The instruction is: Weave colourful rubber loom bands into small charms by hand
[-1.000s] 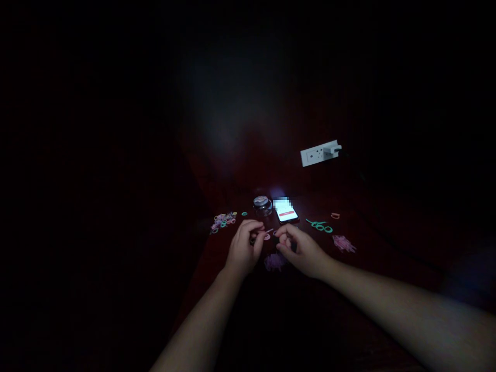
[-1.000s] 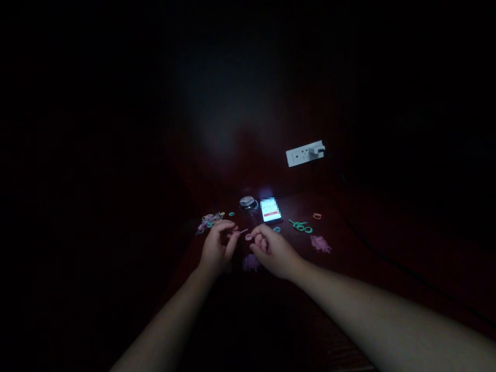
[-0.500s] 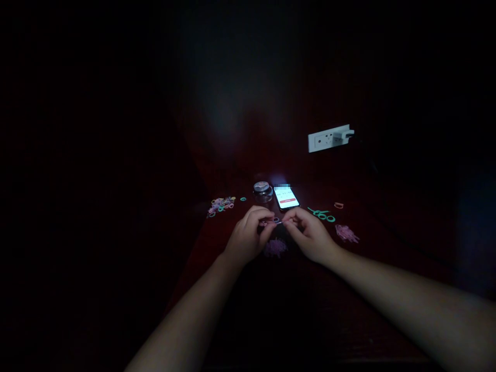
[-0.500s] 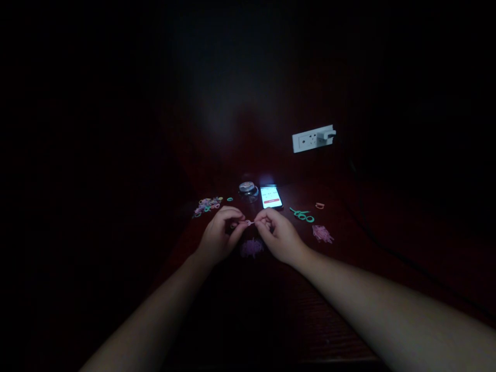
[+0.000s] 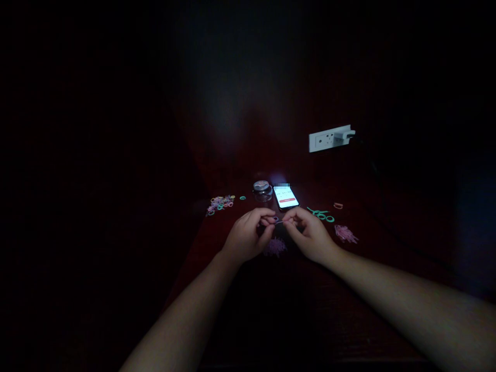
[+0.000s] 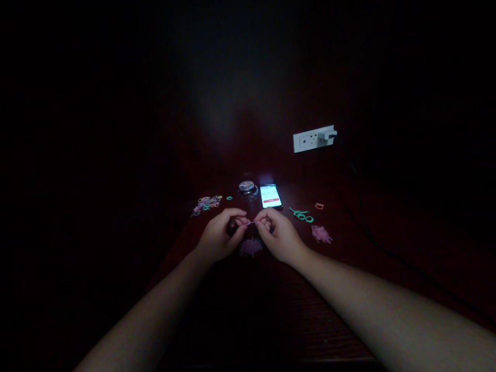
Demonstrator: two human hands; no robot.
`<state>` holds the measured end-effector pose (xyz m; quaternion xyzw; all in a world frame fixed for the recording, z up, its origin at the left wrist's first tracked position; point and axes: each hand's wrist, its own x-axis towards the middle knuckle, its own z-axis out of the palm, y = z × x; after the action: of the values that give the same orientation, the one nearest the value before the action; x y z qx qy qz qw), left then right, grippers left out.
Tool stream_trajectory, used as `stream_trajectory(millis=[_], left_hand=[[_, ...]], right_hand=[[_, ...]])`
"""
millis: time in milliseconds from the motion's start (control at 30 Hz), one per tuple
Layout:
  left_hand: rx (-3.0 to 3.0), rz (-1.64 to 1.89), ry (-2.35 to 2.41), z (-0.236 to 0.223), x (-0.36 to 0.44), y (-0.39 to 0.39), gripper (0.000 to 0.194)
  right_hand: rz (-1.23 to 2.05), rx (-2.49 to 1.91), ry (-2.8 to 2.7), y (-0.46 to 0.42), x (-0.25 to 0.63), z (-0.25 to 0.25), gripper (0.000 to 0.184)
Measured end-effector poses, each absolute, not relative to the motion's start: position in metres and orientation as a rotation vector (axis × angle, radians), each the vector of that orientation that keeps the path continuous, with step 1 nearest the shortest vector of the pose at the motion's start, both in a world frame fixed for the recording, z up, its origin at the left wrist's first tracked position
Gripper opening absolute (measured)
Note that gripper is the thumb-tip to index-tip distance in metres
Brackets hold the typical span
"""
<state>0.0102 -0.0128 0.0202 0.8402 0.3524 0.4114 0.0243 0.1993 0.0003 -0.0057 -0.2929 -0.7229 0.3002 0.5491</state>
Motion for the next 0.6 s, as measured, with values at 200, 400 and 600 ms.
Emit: stream_trajectory(millis=[200, 400, 600], left_hand=[[2.628, 1.299, 1.113, 0.0211, 0.0111, -0.0128, 0.025], [2.639, 1.328, 1.103, 0.0218, 0.0113, -0.0133, 0.024], [2.643, 1.351, 1.096, 0.0217, 0.0114, -0.0134, 0.022]], right_hand=[[0.717, -0.698, -1.718, -0.0006, 0.1995, -0.0040, 0.008], [0.718, -0.720, -1.727, 0.0016, 0.2005, -0.0063, 0.008], [0.726, -0.716, -1.738, 0.0045, 0.2016, -0.0087, 0.007]])
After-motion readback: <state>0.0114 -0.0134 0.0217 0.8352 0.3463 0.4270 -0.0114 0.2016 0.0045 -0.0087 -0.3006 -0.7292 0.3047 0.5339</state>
